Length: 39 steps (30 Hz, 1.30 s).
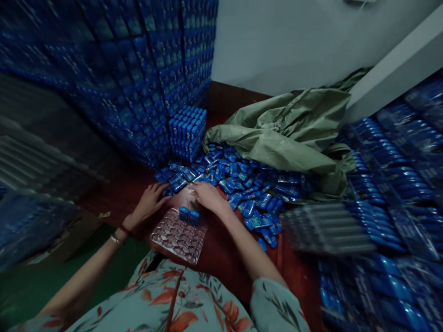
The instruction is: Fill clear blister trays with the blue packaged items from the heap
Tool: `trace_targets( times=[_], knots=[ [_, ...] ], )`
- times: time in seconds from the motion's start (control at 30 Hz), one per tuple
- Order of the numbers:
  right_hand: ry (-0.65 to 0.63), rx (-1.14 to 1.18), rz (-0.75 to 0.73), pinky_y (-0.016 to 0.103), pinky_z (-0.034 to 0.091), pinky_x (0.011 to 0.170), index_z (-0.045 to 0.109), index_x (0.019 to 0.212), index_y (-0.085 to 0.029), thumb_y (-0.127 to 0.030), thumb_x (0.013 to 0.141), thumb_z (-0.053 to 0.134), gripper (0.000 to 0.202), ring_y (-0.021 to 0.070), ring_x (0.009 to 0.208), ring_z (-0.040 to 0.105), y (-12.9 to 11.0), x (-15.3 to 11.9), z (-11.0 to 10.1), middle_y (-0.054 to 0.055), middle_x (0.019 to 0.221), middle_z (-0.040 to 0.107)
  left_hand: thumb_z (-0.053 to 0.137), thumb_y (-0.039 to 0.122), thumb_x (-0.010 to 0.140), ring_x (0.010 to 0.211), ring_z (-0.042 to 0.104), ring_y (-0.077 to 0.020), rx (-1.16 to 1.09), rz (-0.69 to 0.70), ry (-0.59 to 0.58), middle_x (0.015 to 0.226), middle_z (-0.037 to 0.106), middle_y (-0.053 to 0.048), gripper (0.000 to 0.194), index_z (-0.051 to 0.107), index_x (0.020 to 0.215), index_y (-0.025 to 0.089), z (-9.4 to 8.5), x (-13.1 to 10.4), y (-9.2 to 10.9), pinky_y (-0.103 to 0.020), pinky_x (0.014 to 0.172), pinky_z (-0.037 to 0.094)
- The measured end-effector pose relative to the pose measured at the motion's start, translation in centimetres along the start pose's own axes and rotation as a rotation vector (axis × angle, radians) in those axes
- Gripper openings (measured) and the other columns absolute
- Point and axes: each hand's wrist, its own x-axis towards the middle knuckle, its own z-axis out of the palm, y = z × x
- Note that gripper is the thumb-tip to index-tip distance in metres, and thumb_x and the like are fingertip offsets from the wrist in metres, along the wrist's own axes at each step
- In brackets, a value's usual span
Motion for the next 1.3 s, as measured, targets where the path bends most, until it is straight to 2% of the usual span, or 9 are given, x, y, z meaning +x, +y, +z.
trace_targets(
  times=[0.17, 0.3, 0.43, 0.5, 0.57, 0.7, 0.87, 0.97, 1.3],
  knots=[
    [0.025, -0.202, -0.181, 0.036, 0.041, 0.090, 0.057, 0.112, -0.014, -0.005, 0.086, 0.042, 0.031, 0.0224, 0.107, 0.052, -2.8, 6.8, 3.1, 0.014, 0.115, 0.058, 0.052, 0.036, 0.088, 0.100, 0.052, -0.0284, 0.242, 0.007, -0.138, 0.120, 0.051, -0.018, 0.040, 0.053, 0.119, 0.011, 0.9, 0.2, -1.1, -0.043, 0.085, 0.046],
    [0.032, -0.168, -0.151, 0.034, 0.044, 0.084, 0.058, 0.107, -0.011, -0.003, 0.084, 0.043, 0.028, 0.0222, 0.097, 0.058, -2.8, 8.0, 3.8, 0.016, 0.107, 0.061, 0.041, 0.019, 0.090, 0.101, 0.054, -0.0257, 0.244, 0.013, -0.136, 0.116, 0.054, -0.018, 0.028, 0.054, 0.113, 0.010, 0.7, -1.0, -1.1, -0.040, 0.086, 0.048],
    [0.149, -0.027, -0.032, 0.033, 0.046, 0.081, 0.042, 0.127, -0.012, -0.016, 0.091, 0.039, 0.036, 0.0208, 0.096, 0.060, -0.3, 3.5, 2.4, 0.015, 0.110, 0.061, 0.037, 0.018, 0.091, 0.103, 0.055, -0.0222, -0.017, -0.037, 0.028, 0.115, 0.056, -0.013, 0.033, 0.048, 0.122, 0.014, -1.2, -3.6, -1.7, -0.040, 0.092, 0.046],
    [0.368, 0.328, 0.121, 0.031, 0.049, 0.076, 0.042, 0.125, -0.015, -0.025, 0.093, 0.041, 0.034, 0.0183, 0.083, 0.062, 0.3, -0.7, 2.1, 0.008, 0.098, 0.064, 0.038, 0.020, 0.092, 0.102, 0.056, -0.0204, -0.174, -0.087, 0.147, 0.112, 0.057, -0.010, 0.033, 0.049, 0.122, 0.017, -2.4, -5.3, -1.3, -0.038, 0.092, 0.047],
    [0.439, 0.624, 0.182, 0.029, 0.050, 0.069, 0.046, 0.121, -0.019, -0.029, 0.094, 0.038, 0.030, 0.0156, 0.069, 0.061, -0.5, -5.2, 2.7, 0.002, 0.084, 0.065, 0.040, 0.019, 0.090, 0.100, 0.057, -0.0192, -0.285, -0.113, 0.205, 0.108, 0.057, -0.008, 0.031, 0.053, 0.119, 0.019, -3.2, -7.2, -0.1, -0.035, 0.089, 0.048],
    [0.522, 0.730, 0.151, 0.030, 0.050, 0.082, 0.058, 0.110, -0.024, -0.025, 0.089, 0.049, 0.023, 0.0164, 0.090, 0.062, -4.7, -10.8, 6.8, 0.004, 0.100, 0.065, 0.040, 0.013, 0.087, 0.093, 0.059, -0.0178, -0.371, -0.062, 0.073, 0.103, 0.059, -0.007, 0.035, 0.056, 0.117, 0.020, -2.8, -9.6, 3.4, -0.031, 0.081, 0.051],
    [0.731, 0.485, 0.122, 0.032, 0.051, 0.090, 0.058, 0.115, -0.021, -0.016, 0.090, 0.045, 0.028, 0.0177, 0.102, 0.060, -7.3, -10.6, 12.5, 0.008, 0.104, 0.064, 0.038, 0.013, 0.091, 0.096, 0.059, -0.0159, -0.372, 0.130, -0.006, 0.105, 0.059, -0.009, 0.035, 0.052, 0.123, 0.019, 0.0, -9.2, 4.9, -0.028, 0.082, 0.051],
    [0.637, 0.276, 0.082, 0.033, 0.053, 0.086, 0.059, 0.115, -0.019, -0.014, 0.091, 0.041, 0.031, 0.0195, 0.100, 0.061, -6.4, -10.0, 12.8, 0.011, 0.101, 0.063, 0.035, 0.014, 0.093, 0.103, 0.057, -0.0170, -0.349, 0.226, -0.076, 0.113, 0.058, -0.009, 0.038, 0.049, 0.128, 0.021, 0.7, -8.3, 4.1, -0.031, 0.086, 0.051],
    [0.201, -0.101, -0.119, 0.031, 0.051, 0.075, 0.058, 0.114, -0.014, -0.009, 0.091, 0.038, 0.031, 0.0190, 0.084, 0.059, -5.2, -7.9, 7.4, 0.011, 0.091, 0.061, 0.037, 0.017, 0.094, 0.119, 0.049, -0.0201, -0.189, 0.452, -0.231, 0.125, 0.054, -0.011, 0.037, 0.045, 0.130, 0.022, 0.8, -7.2, 3.8, -0.037, 0.098, 0.045]
  ],
)
